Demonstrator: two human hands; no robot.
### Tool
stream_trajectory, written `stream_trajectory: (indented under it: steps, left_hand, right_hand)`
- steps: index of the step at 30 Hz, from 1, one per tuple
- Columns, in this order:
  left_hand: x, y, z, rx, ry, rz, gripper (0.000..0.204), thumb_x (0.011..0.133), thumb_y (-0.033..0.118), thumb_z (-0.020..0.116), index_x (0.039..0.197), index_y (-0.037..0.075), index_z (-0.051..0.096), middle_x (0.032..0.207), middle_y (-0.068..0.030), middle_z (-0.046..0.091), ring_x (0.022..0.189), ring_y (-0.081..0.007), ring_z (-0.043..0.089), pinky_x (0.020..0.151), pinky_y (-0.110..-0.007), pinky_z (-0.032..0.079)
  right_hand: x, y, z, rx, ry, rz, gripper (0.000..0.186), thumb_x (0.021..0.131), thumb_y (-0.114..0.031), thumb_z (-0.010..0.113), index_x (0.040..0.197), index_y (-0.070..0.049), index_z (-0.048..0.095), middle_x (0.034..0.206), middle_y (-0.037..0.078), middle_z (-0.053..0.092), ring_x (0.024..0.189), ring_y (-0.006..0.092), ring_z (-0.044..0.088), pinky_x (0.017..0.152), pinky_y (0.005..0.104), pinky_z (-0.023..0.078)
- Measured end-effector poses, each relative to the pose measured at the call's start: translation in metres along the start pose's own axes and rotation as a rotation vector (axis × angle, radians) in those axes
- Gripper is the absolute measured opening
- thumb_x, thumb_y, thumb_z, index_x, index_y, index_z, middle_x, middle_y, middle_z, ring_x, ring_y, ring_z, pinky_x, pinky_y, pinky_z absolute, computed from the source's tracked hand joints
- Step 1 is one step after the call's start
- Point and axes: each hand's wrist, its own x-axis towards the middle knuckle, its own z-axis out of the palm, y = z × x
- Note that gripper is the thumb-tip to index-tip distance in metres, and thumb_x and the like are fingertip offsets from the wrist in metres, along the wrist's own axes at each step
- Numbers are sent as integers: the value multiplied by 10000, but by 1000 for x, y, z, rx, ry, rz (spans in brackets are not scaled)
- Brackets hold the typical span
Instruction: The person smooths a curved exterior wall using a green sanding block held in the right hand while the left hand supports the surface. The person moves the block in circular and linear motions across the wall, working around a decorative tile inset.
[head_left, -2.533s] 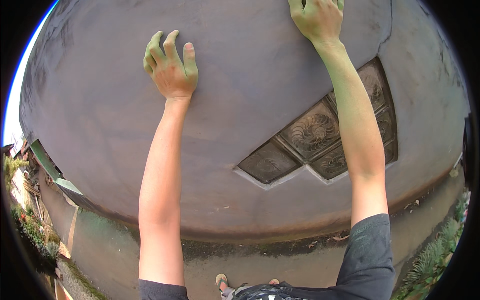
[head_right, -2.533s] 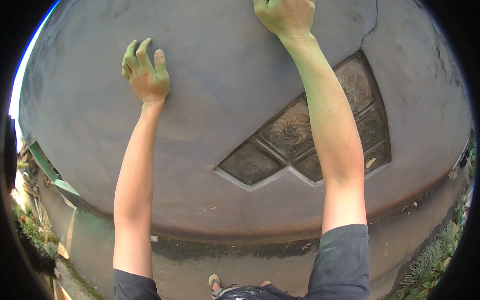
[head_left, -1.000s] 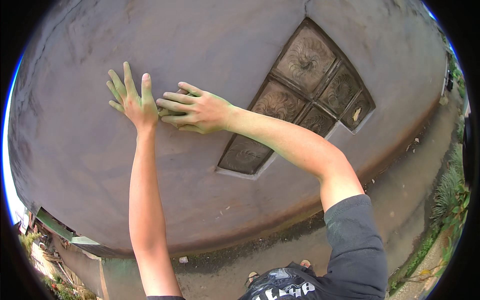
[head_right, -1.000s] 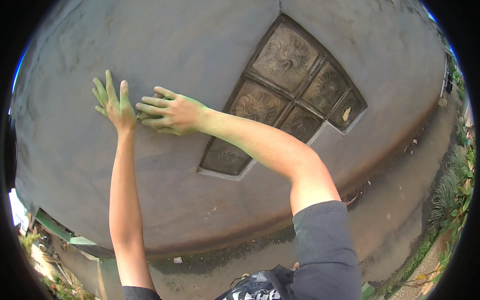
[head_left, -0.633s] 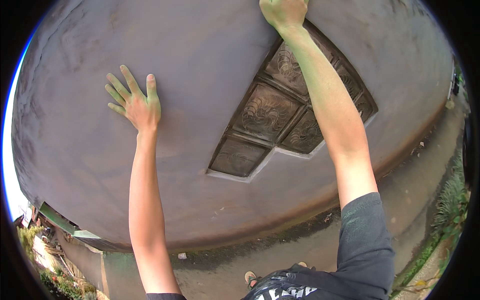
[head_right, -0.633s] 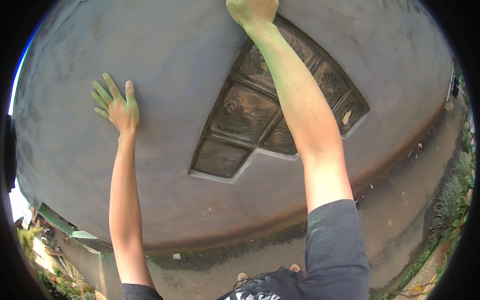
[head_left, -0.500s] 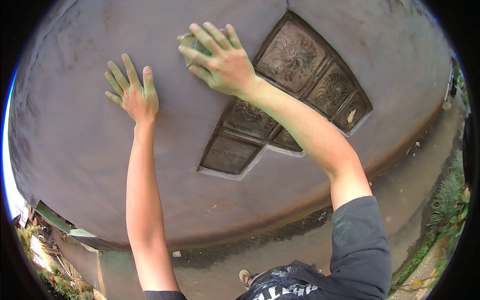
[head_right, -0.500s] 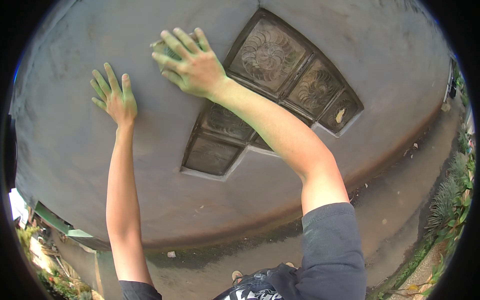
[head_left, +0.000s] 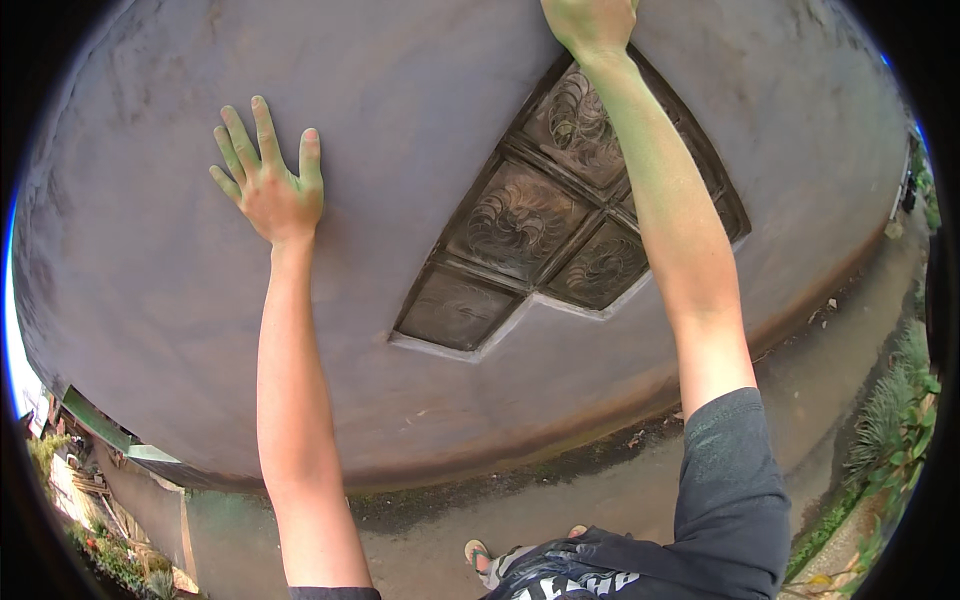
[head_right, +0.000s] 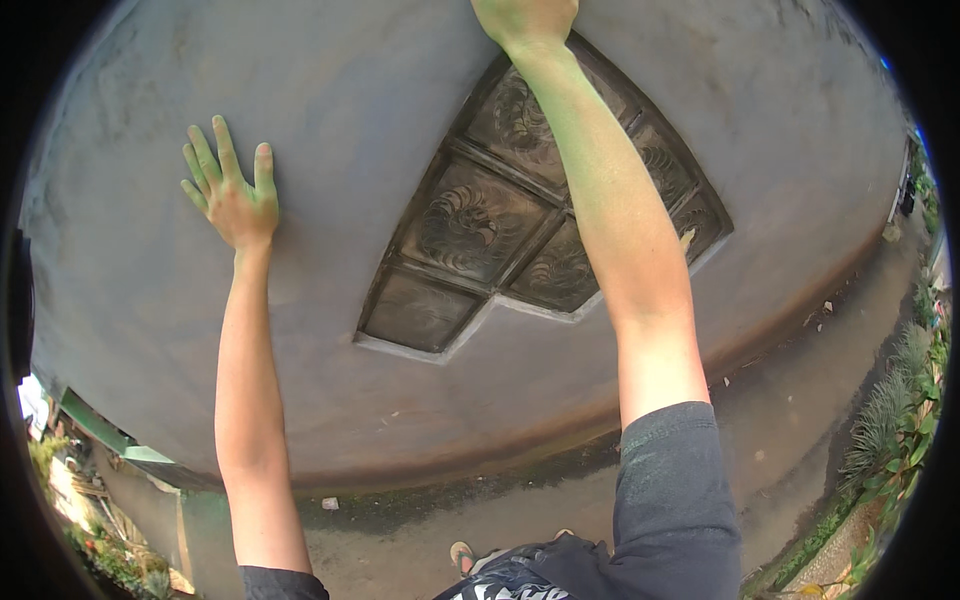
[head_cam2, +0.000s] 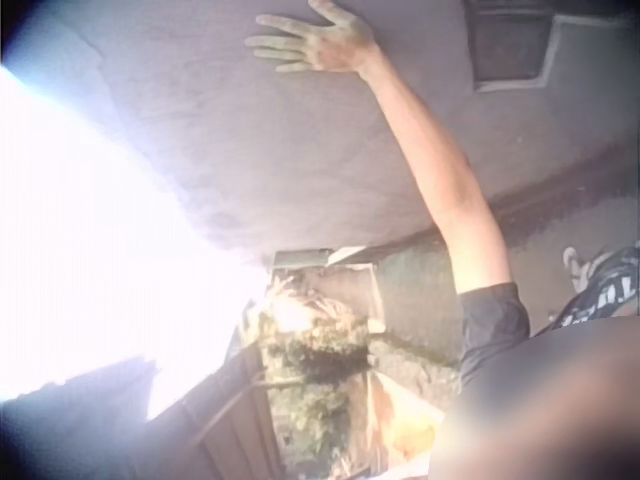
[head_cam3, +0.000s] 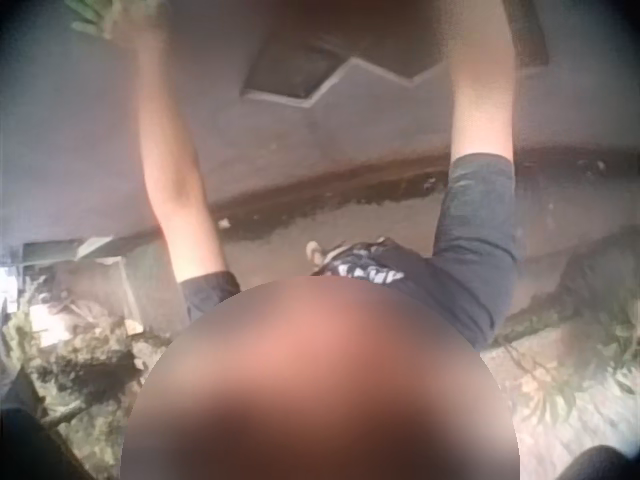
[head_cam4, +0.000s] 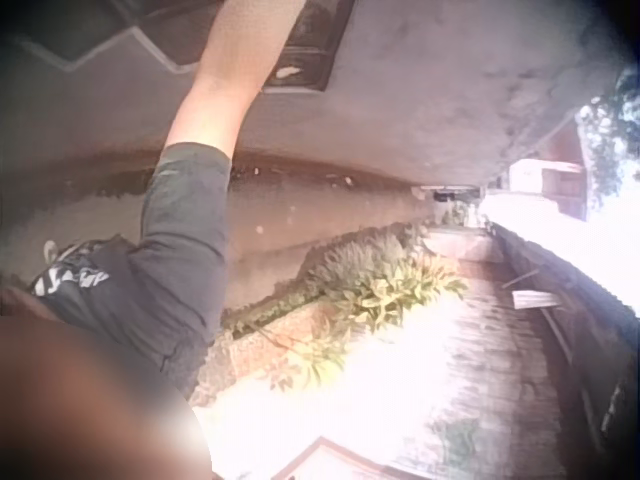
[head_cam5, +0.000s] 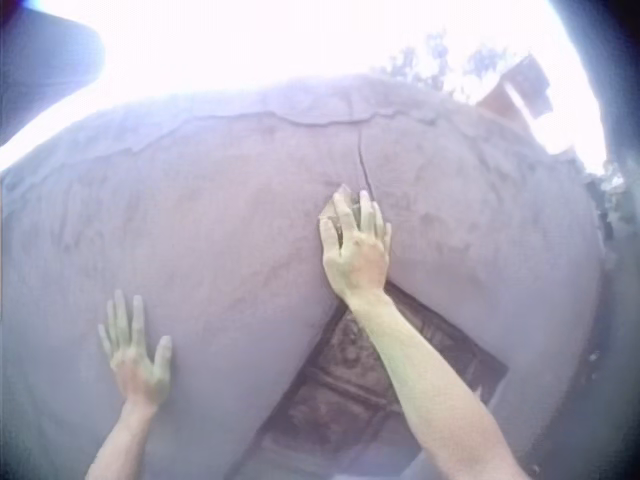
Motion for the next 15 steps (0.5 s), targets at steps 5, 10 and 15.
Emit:
stream_trajectory:
  steps: [5, 10, 15]
  left_hand:
    - [1, -2, -3, -3, -16, -6, 723, 1017, 559, 589, 1657, 281, 401, 1743, -114, 306, 1597, -368, 291, 1250, -672, 208]
    - [1, -3, -2, 14, -17, 0, 708, 1018, 559, 582, 1649, 280, 420, 1738, -110, 319, 1591, -376, 303, 1243, -676, 223]
    - [-4, 2, 1, -16, 29, 15, 675, 1031, 570, 533, 1631, 271, 457, 1728, -111, 343, 1584, -395, 311, 1239, -680, 224]
  right_hand:
    - [-130, -118, -66, 264, -643, -602, 425, 990, -470, 670, 1392, -334, 644, 1608, 31, 488, 1497, 256, 445, 1251, 574, 323]
    - [-113, -47, -37, 330, -418, -810, 379, 1009, -448, 663, 1375, -351, 662, 1560, 23, 545, 1403, 218, 546, 1179, 480, 448]
    - [-5, 14, 6, 18, -4, -120, 503, 1078, -428, 532, 1504, -167, 594, 1607, 245, 456, 1488, 435, 409, 1230, 602, 296]
